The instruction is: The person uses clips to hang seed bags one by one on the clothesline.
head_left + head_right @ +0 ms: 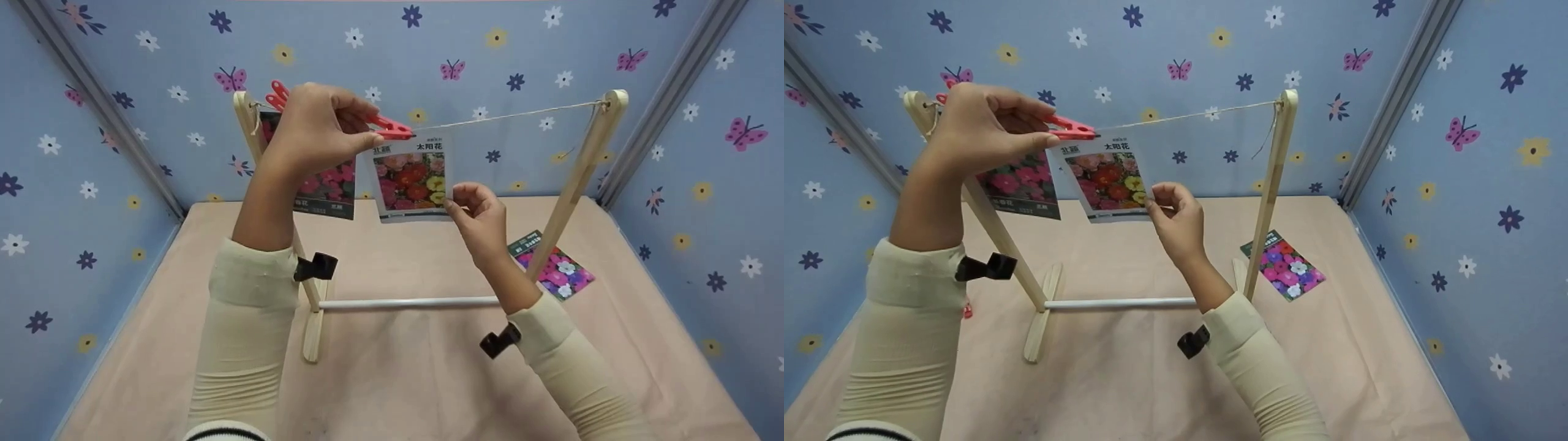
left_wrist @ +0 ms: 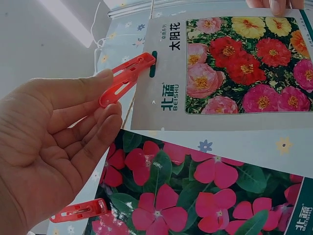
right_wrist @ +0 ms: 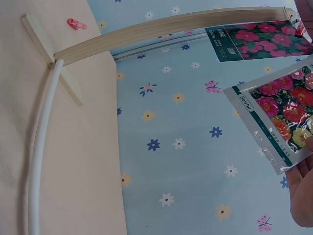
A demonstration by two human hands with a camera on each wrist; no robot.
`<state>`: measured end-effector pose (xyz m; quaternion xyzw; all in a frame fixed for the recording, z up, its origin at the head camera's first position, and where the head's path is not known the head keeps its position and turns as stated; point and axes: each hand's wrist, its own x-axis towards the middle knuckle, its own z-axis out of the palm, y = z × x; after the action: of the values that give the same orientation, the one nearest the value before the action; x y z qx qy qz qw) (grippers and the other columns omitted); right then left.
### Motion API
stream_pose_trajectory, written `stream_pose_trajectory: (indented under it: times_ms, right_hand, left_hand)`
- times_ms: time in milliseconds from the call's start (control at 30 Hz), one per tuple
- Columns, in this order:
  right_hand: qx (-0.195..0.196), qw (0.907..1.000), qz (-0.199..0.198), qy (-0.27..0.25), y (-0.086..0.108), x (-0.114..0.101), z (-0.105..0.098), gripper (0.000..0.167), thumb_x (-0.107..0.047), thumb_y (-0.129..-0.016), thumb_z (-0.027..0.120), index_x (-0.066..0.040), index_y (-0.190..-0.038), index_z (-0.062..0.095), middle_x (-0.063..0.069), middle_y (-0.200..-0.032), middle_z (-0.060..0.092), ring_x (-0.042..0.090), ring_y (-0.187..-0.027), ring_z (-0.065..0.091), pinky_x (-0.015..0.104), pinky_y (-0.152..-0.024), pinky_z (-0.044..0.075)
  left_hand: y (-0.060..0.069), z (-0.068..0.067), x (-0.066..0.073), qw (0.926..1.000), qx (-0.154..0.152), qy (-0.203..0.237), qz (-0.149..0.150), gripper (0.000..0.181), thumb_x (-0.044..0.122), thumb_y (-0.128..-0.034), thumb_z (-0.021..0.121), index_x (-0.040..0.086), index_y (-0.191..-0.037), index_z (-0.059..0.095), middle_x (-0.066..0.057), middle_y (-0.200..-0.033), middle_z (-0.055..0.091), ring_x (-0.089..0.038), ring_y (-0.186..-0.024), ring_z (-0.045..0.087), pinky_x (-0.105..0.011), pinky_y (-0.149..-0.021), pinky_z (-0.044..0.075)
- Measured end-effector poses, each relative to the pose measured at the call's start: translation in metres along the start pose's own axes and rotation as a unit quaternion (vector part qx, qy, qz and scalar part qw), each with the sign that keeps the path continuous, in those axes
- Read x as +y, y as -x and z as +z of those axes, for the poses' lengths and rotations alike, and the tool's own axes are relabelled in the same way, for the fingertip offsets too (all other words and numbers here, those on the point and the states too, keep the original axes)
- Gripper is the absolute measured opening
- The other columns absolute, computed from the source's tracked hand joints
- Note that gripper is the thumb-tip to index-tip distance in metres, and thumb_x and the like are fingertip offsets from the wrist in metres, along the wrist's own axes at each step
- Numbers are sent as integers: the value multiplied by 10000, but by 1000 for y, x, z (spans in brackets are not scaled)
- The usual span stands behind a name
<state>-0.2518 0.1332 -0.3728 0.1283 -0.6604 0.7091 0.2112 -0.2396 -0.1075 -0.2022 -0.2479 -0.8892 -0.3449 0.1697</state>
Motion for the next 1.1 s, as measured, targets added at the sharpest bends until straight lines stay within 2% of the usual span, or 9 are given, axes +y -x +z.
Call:
stream_pose_trajectory:
  times_ms: [100,267,333,533,733,900,1033,1100]
  right_hand:
    - [-76,10000,0,-33,0,0,0,193,98,-854,672,58,-1036,620,164,-952,667,174,-883,635,248,-783,533]
    - [-203,9996,9,-217,0,1,-1,228,100,-860,666,77,-1080,614,209,-1015,656,214,-948,635,275,-839,533]
    - [-237,9994,24,-261,0,1,-1,237,101,-861,664,84,-1091,610,159,-1014,665,213,-955,634,281,-846,533]
    - [-265,9993,52,-276,1,1,-4,281,99,-864,664,89,-1136,593,181,-1070,654,233,-1007,626,307,-902,521]
    - [-307,9990,-135,-303,3,1,-8,299,82,-870,670,107,-1155,582,169,-1112,637,330,-1090,590,342,-948,500]
    - [-420,9983,-287,-274,8,0,-13,313,53,-877,680,112,-1166,576,191,-1144,625,327,-1112,581,367,-981,480]
    - [-486,9978,-411,-178,12,-1,-19,327,47,-875,684,116,-1173,568,268,-1182,591,307,-1116,577,376,-996,469]
    - [-509,9974,-490,-168,14,-2,-23,336,52,-870,684,121,-1176,563,302,-1199,571,321,-1125,568,383,-1003,463]
  left_hand:
    - [1,-1,0,10000,31,78,34,303,224,-857,770,44,-1099,736,-60,-965,722,-110,-804,649,-226,-753,544]
    - [2,-1,-1,9998,64,142,88,297,219,-863,764,40,-1098,736,-92,-974,723,-162,-831,662,-246,-770,547]
    - [2,-1,-2,9998,72,120,106,300,220,-865,763,40,-1103,735,-92,-979,725,-162,-835,666,-248,-776,550]
    - [2,1,-4,9997,128,85,168,318,204,-863,763,44,-1135,725,-88,-1011,727,-161,-859,684,-258,-788,557]
    - [3,2,-5,9996,225,100,134,366,232,-860,766,59,-1178,708,-88,-1043,724,-172,-873,700,-278,-807,565]
    - [8,3,-6,9982,495,71,340,411,236,-852,775,67,-1217,687,-96,-1069,712,-184,-884,709,-293,-816,567]
    - [14,7,-9,9945,821,450,459,452,214,-841,788,72,-1251,662,-82,-1124,681,-169,-913,709,-268,-825,559]
    - [18,9,-12,9903,1042,732,558,466,198,-832,796,64,-1256,656,-74,-1138,671,-155,-921,705,-258,-831,555]
